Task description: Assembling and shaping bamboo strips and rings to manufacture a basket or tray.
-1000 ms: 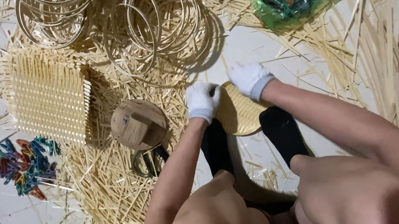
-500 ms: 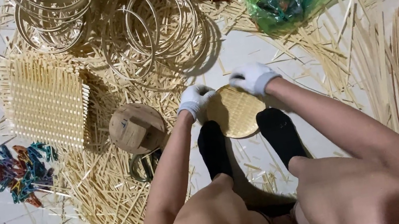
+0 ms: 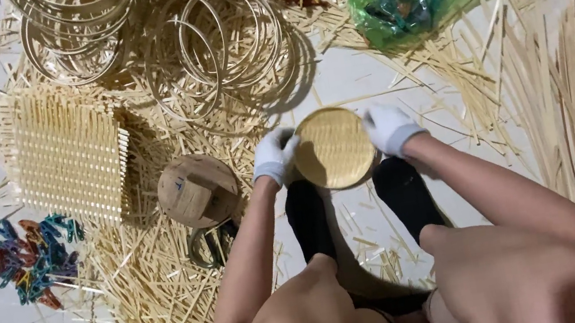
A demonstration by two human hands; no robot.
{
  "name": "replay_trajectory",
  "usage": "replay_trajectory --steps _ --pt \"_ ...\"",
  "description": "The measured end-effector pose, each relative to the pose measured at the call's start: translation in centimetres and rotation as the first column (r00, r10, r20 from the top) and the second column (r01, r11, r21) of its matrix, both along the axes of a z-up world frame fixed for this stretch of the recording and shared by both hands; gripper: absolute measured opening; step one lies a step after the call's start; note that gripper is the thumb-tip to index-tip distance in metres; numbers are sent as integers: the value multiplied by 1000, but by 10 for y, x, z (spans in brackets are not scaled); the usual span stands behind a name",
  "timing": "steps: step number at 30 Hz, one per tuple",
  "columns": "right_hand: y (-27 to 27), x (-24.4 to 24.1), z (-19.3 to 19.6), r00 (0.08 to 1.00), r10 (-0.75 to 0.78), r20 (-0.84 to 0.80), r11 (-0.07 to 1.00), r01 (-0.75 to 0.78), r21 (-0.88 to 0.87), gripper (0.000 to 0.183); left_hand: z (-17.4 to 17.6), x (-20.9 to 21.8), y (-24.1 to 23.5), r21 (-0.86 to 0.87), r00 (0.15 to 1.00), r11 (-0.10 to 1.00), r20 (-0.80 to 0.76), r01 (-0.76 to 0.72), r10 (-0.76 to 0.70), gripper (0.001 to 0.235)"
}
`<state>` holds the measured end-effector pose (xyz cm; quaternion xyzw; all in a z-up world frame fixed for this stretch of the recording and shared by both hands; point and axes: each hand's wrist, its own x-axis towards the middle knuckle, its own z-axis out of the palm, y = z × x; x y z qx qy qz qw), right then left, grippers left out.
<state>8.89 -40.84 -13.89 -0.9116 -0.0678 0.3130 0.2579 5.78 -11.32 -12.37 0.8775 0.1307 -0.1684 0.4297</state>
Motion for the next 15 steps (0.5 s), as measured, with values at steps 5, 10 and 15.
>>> replay_trajectory --steps 5,10,15 --pt "-36 -12 46 969 -159 -187 980 178 89 40 7 -6 -10 105 997 991 -13 79 -78 25" --pt "-144 5 60 906 -402 134 905 415 -93 36 7 -13 -19 293 997 954 26 68 -79 15" --pt "-266 -9 53 817 -321 479 643 560 -522 48 -25 -20 -10 248 949 964 271 96 -164 9"
